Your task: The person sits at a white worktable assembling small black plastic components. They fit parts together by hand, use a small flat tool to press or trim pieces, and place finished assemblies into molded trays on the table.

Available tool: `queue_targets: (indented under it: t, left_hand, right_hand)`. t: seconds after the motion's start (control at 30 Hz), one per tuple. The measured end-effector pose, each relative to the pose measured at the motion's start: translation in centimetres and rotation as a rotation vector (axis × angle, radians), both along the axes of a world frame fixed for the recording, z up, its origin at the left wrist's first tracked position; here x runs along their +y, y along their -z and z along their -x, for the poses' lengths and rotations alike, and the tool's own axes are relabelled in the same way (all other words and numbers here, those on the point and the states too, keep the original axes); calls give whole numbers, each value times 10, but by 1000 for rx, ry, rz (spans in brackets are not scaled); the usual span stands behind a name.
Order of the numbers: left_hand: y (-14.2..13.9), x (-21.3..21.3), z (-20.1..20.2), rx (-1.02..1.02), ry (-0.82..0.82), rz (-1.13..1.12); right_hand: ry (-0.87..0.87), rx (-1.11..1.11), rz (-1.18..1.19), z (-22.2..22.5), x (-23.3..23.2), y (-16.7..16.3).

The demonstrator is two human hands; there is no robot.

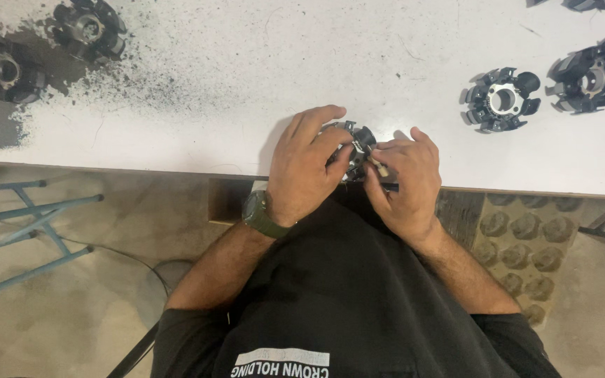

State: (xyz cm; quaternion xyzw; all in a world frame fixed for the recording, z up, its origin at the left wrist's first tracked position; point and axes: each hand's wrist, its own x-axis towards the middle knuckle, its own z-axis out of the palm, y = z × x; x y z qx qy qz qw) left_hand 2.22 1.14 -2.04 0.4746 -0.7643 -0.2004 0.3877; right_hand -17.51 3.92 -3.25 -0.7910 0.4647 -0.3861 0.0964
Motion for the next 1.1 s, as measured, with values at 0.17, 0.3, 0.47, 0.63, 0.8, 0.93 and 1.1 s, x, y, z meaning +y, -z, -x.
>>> queue_targets:
  t: [0.17, 0.3, 0.47, 0.63, 0.8, 0.93, 1.1]
  left_hand:
    - [1, -4, -3, -17, 33, 29]
    - [2, -6, -1, -48, 64, 36]
    - [3, 0, 6, 50, 63, -59]
    - [9, -1, 12, 44, -5, -44]
    - [16, -1, 16, 3, -48, -23]
    - [21, -3, 16, 7, -51, 5]
    - [25, -2, 16, 28, -44, 16]
  right_hand:
    - [19, 9, 14, -4, -3, -3]
    - [1, 26, -15, -3, -5, -7]
    - [-8, -7, -55, -3, -8, -10]
    - [-12, -16, -74, -2, -9, -10]
    - [-15, -21, -46, -2, -8, -8]
    - [-6, -65, -39, -3, -5, -6]
    - [-18, -28, 3, -5, -7, -6]
